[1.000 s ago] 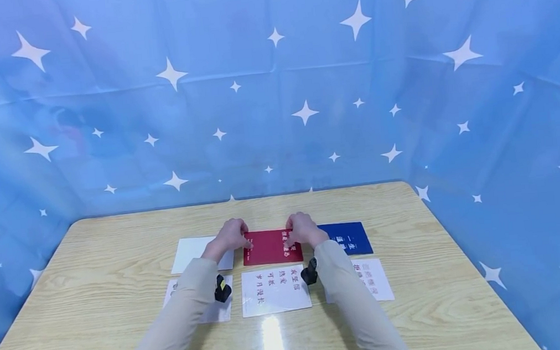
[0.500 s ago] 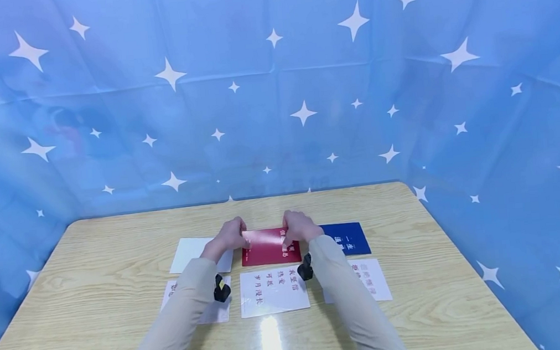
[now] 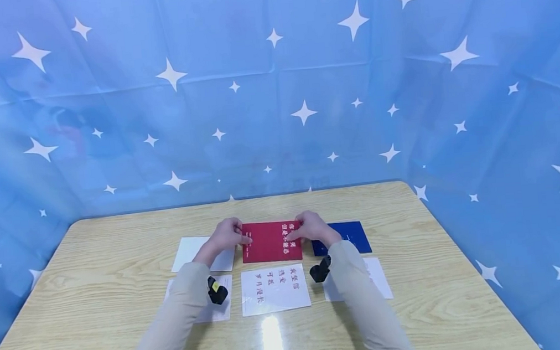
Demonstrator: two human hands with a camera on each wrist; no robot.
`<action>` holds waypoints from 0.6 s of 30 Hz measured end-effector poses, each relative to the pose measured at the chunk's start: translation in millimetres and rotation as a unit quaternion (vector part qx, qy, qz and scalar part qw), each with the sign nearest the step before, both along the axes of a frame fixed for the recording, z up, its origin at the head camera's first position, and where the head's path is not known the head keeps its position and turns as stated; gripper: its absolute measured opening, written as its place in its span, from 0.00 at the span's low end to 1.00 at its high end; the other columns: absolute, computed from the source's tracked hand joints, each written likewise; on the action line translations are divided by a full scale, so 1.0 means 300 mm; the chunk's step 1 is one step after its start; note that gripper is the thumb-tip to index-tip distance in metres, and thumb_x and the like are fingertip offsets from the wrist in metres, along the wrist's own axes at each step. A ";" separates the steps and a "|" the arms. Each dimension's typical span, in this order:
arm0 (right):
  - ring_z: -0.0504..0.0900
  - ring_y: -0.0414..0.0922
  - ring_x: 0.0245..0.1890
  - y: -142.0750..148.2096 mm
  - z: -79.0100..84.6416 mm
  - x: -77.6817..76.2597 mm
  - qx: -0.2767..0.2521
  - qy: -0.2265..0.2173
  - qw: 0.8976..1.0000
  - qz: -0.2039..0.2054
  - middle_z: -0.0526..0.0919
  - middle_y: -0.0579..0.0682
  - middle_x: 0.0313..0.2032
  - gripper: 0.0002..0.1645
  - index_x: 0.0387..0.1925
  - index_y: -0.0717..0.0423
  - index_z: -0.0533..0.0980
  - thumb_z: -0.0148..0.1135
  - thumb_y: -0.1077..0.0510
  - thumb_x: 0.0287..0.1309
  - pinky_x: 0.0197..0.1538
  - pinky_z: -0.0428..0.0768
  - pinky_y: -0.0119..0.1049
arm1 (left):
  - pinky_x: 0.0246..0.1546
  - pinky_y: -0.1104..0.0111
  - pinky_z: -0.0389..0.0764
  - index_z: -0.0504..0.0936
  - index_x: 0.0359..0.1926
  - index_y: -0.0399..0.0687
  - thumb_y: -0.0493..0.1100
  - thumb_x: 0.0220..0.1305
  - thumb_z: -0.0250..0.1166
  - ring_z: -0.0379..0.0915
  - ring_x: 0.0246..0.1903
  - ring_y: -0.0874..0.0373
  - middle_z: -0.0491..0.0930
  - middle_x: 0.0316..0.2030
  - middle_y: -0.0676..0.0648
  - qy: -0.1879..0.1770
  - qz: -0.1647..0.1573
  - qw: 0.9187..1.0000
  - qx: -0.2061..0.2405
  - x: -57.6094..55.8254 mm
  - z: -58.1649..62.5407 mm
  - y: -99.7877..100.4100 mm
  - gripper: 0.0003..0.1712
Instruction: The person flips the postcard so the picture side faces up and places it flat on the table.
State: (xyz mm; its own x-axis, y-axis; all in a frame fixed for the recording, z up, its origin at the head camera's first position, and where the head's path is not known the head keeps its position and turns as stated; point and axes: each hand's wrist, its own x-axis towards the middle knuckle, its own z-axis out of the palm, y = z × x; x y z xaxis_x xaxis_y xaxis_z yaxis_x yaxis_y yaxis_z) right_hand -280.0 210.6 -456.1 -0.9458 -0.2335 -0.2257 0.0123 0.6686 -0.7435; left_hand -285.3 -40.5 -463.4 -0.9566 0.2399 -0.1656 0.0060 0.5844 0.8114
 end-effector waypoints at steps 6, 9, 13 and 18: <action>0.74 0.43 0.25 0.037 0.036 0.022 -0.108 0.002 0.994 0.024 0.77 0.48 0.23 0.06 0.28 0.64 0.72 0.62 0.66 0.53 0.33 0.74 0.39 | 0.30 0.68 0.69 0.71 0.30 0.41 0.35 0.54 0.69 0.66 0.29 0.55 0.70 0.25 0.47 -0.003 0.004 0.999 0.037 0.011 0.022 -0.016 0.12; 0.71 0.49 0.27 0.047 0.055 0.029 -0.120 0.011 0.992 0.026 0.74 0.47 0.23 0.04 0.29 0.64 0.72 0.60 0.67 0.54 0.34 0.72 0.42 | 0.32 0.68 0.70 0.73 0.30 0.40 0.34 0.55 0.67 0.67 0.31 0.54 0.72 0.27 0.46 0.001 -0.006 0.998 0.062 0.013 0.034 -0.025 0.09; 0.71 0.56 0.30 0.050 0.071 0.032 -0.116 0.022 0.993 0.025 0.74 0.48 0.23 0.06 0.27 0.63 0.71 0.61 0.67 0.55 0.36 0.71 0.43 | 0.31 0.69 0.69 0.72 0.28 0.40 0.33 0.55 0.66 0.66 0.30 0.55 0.71 0.26 0.47 0.014 -0.018 0.996 0.088 0.011 0.048 -0.036 0.09; 0.72 0.53 0.29 0.047 0.088 0.041 -0.107 0.043 0.993 0.023 0.74 0.48 0.23 0.13 0.22 0.60 0.66 0.61 0.66 0.55 0.36 0.70 0.40 | 0.29 0.68 0.68 0.71 0.23 0.42 0.34 0.55 0.67 0.66 0.27 0.56 0.71 0.23 0.47 0.024 -0.022 0.995 0.090 0.015 0.060 -0.044 0.12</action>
State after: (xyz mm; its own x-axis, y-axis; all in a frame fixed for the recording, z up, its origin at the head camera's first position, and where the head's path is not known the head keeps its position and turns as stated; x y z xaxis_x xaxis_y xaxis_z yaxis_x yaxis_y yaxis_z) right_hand -267.6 224.8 -429.8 -0.9465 -0.3112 -0.0854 -0.0840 0.4929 -0.8660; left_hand -280.8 -53.7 -445.3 -0.9502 0.3034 -0.0710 0.0691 0.4272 0.9015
